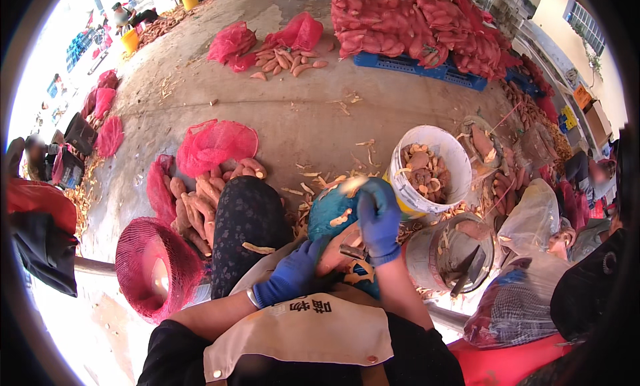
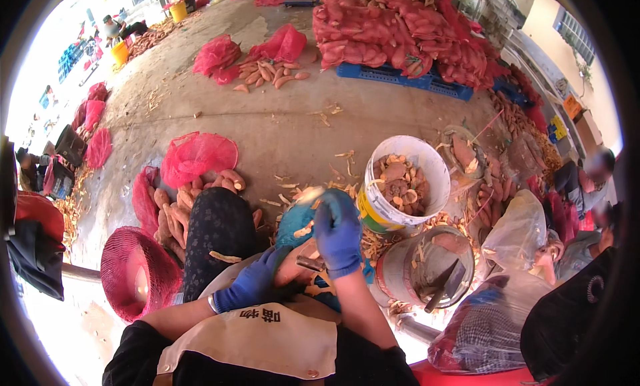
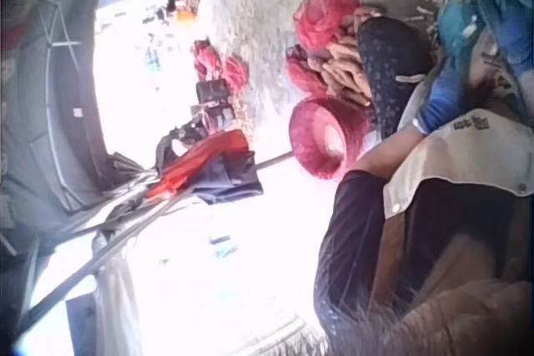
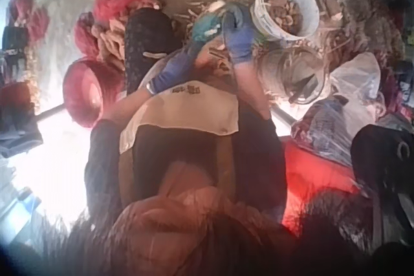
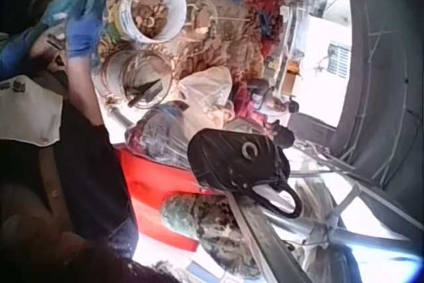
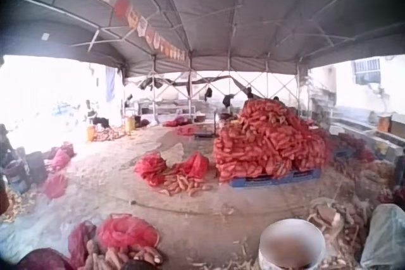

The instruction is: The person sits on the ground and peels sweet potatoes using a knife. They hold the potato in one hand and remove the skin with the other, placing the peeled potatoes into a white bucket.

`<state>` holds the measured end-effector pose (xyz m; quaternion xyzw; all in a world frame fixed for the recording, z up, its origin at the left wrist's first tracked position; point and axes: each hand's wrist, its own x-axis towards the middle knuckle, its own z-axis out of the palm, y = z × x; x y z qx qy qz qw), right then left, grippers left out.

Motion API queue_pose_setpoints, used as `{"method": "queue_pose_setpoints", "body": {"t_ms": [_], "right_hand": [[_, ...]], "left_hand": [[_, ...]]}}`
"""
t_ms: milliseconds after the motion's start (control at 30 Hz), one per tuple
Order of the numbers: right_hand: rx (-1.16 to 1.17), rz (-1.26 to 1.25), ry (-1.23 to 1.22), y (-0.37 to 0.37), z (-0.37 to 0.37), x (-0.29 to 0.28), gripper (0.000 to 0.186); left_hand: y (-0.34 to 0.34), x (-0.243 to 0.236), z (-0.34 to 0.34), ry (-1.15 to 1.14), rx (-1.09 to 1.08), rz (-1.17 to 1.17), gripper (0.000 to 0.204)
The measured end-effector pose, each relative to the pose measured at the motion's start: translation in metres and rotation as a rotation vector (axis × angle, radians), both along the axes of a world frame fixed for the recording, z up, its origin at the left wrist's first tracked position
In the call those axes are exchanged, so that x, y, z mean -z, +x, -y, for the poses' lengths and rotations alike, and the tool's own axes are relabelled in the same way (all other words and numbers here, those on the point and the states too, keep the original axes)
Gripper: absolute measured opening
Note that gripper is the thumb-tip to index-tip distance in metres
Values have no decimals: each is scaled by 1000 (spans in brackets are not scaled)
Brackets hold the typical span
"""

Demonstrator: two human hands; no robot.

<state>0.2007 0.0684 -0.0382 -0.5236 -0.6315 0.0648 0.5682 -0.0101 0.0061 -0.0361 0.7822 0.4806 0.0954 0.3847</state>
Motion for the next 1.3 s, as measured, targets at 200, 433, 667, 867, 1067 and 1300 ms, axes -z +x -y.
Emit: {"method": "queue_pose_setpoints", "body": {"t_ms": [200,433,667,867,1067,1300], "right_hand": [[451,-425,-225,143,-32,124,20],[115,-4,-138,4,-7,11,22],[248,-525,-285,78,-14,54,23],[222,6,-336,6,-4,15,26],[335,-326,-322,61,-19,29,31],[360,94,-327,25,-29,32,27]], "left_hand": [[-8,-12,1,263,18,-166,68],[2,3,12,305,102,-288,61],[-13,14,-7,147,178,349,80],[-10,15,3,139,176,-14,73],[-16,7,14,449,39,-145,60],[-8,-14,11,50,119,-58,61]]}}
